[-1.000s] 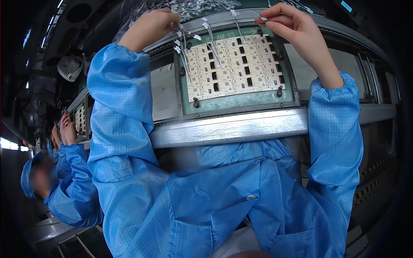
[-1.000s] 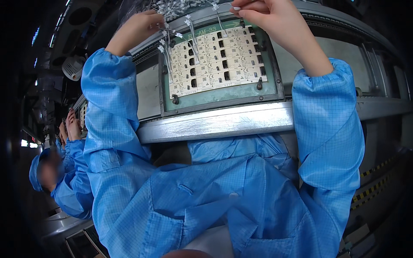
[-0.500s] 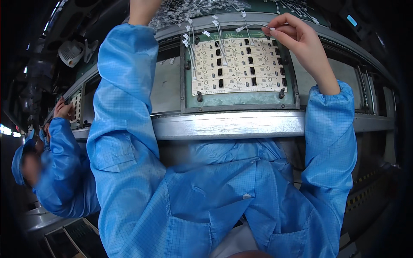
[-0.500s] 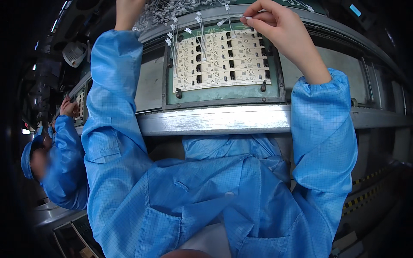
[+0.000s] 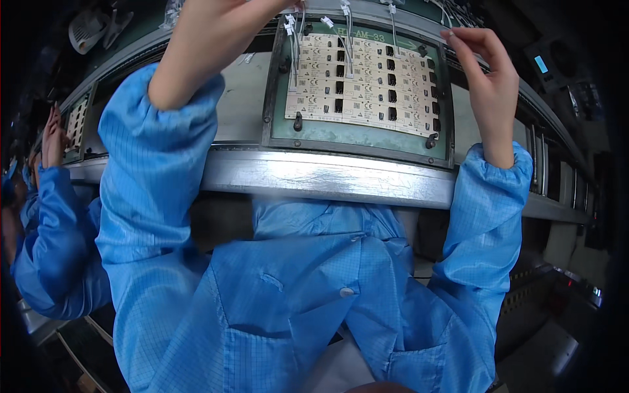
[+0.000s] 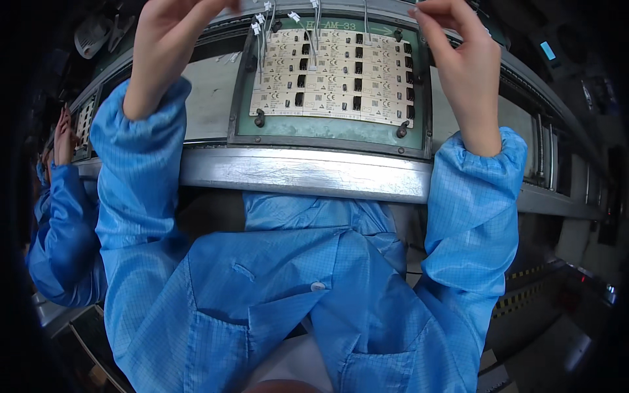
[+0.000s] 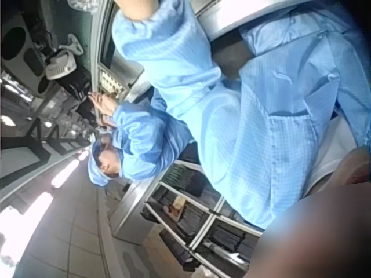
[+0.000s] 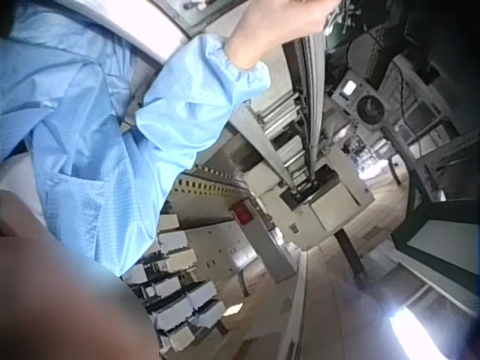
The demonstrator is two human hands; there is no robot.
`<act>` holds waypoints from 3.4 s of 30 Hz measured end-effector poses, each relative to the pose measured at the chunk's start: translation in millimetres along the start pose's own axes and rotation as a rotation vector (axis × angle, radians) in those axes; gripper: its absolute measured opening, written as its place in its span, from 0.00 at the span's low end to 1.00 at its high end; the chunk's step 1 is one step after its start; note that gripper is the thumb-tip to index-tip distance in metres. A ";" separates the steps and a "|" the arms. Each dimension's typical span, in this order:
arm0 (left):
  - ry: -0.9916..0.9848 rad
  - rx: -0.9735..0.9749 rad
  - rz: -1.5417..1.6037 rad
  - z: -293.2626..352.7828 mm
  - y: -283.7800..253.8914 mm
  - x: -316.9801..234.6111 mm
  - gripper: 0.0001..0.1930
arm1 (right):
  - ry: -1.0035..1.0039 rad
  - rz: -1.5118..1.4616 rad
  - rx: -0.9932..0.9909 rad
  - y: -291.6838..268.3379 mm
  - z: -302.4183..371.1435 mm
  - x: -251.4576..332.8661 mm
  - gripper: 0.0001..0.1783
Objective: Place small electronic components onto circuit boards on a moving assembly line.
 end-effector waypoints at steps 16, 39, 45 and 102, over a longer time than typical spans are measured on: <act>-0.288 0.082 0.121 42.9 21.4 31.9 0.27 | 0.266 -0.042 0.360 65.3 1.9 -27.9 0.05; -0.248 -0.045 -0.451 37.4 -6.2 14.9 0.15 | -0.026 0.579 0.434 64.1 9.7 18.7 0.13; -0.203 -0.218 -0.442 31.4 -37.4 -5.9 0.10 | 0.006 0.562 0.435 59.2 13.4 22.2 0.16; 0.222 -0.071 -0.642 61.9 7.4 -28.4 0.15 | -0.129 -0.077 -0.040 45.1 -157.8 44.6 0.09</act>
Point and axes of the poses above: each hand's wrist, its own z-axis away from the middle knuckle, its own y-axis out of the palm, x = y × z, the point moved 9 cm from there along -z, towards the middle knuckle, and after that the axes turned 15 degrees about x, right-handed, at the moved point
